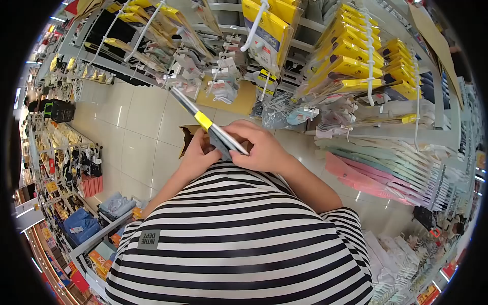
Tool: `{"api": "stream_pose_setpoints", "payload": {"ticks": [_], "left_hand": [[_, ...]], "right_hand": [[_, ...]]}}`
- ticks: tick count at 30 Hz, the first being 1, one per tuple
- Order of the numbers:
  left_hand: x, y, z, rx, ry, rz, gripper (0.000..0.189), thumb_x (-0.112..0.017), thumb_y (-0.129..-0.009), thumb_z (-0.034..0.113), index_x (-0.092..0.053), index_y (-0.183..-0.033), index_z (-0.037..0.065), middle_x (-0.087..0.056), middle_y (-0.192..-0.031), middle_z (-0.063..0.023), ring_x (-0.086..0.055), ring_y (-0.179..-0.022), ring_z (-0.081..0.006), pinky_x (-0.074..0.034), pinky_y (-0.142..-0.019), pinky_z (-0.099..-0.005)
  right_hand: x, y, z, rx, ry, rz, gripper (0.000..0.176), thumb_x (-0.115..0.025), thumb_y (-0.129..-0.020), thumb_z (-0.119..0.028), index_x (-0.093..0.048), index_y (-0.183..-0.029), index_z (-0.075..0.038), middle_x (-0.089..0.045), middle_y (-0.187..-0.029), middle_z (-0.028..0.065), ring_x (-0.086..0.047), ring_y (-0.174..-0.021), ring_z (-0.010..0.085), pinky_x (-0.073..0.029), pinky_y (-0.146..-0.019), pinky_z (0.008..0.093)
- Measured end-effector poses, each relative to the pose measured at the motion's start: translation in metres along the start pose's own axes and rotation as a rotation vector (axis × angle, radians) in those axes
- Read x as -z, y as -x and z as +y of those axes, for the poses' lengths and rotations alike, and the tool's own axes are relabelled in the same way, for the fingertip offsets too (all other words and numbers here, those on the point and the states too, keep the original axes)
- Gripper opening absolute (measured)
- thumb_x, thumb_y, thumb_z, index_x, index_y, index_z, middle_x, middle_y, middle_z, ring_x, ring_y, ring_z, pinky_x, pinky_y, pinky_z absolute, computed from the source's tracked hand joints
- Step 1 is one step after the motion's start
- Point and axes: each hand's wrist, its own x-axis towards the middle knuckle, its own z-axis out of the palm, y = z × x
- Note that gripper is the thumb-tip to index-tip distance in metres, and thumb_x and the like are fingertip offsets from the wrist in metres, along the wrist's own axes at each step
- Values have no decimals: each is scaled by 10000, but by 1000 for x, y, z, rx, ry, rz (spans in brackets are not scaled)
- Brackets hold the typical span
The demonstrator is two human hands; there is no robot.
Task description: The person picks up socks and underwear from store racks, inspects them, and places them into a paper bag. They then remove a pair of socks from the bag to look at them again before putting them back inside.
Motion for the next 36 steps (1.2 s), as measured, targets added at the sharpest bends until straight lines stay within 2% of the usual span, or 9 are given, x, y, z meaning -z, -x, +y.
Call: {"api": "stream_pose_setpoints", "payload": {"ticks": [9,13,18,22,25,29,33,34,36], "left_hand": [[23,-1,-27,-361,101,-127,862,-653,-839,155,-93,-1479,9,-335,-1413,-133,-361,-1315,-223,-260,-1102,-365],[23,11,-16,-261,188,-185,943,-694,-835,267,-63,-1493,26,-301,-1437,-126,-357,-1320,-232,-285,-1093,-357],[24,7,-13,-269,-70,31,663,-648,-866,214,-287,-1367,-30,-471,-1255,-132,-487,-1160,-189,-425,-961,-327],[29,13,-1,-116,149,-59,571,-640,-867,190,-344,-1300,-34,-488,-1223,-132,-498,-1116,-181,-425,-951,-323],[24,12,-12,-242,5,171,580,-655,-863,205,-344,-1294,-28,-489,-1219,-138,-506,-1104,-182,-425,-952,-329],[25,12,-12,-318,11,111,662,-696,-847,225,-310,-1323,-24,-476,-1222,-135,-494,-1128,-189,-425,-955,-329],[49,0,-32,-423,-16,231,495,-505,-937,473,-472,-1100,7,-538,-887,-86,-558,-845,-191,-470,-795,-343],[40,-1,-32,-424,116,457,432,-367,-998,441,-480,-939,28,-463,-676,-47,-520,-646,-181,-470,-650,-359],[37,9,-15,-405,173,526,370,-384,-1015,359,-523,-942,25,-523,-663,-50,-536,-580,-165,-470,-610,-334]], "right_hand": [[-8,-12,-28,-5,121,-8,551,-675,-707,-136,-576,-1248,-101,-605,-1124,109,-626,-933,279,-513,-788,346],[-23,-7,-17,113,277,25,548,-657,-714,-153,-578,-1256,-136,-606,-1152,91,-634,-923,291,-526,-775,350],[-31,-17,-7,168,297,74,491,-626,-749,-130,-586,-1239,-119,-623,-1138,102,-645,-879,279,-533,-739,349],[-18,-26,-7,141,238,74,414,-664,-764,-163,-618,-1169,-90,-632,-1112,124,-646,-882,281,-527,-741,347],[-15,-28,-20,146,252,-34,449,-684,-760,-184,-596,-1190,-86,-632,-1102,139,-643,-896,306,-522,-763,352],[-32,-29,-22,127,209,-13,551,-700,-764,-200,-517,-1272,-92,-612,-1135,146,-639,-906,326,-517,-781,366],[-24,-28,-1,-74,-109,-114,575,-628,-815,-105,-420,-1348,-50,-612,-1118,135,-659,-916,255,-537,-680,322],[-22,-25,1,-219,-346,-130,564,-602,-822,-77,-412,-1352,-37,-622,-1083,132,-666,-894,237,-537,-639,301],[-15,-22,-2,-394,-707,-155,532,-553,-850,-39,-393,-1356,-4,-636,-978,110,-674,-747,167,-492,-487,217]]}}
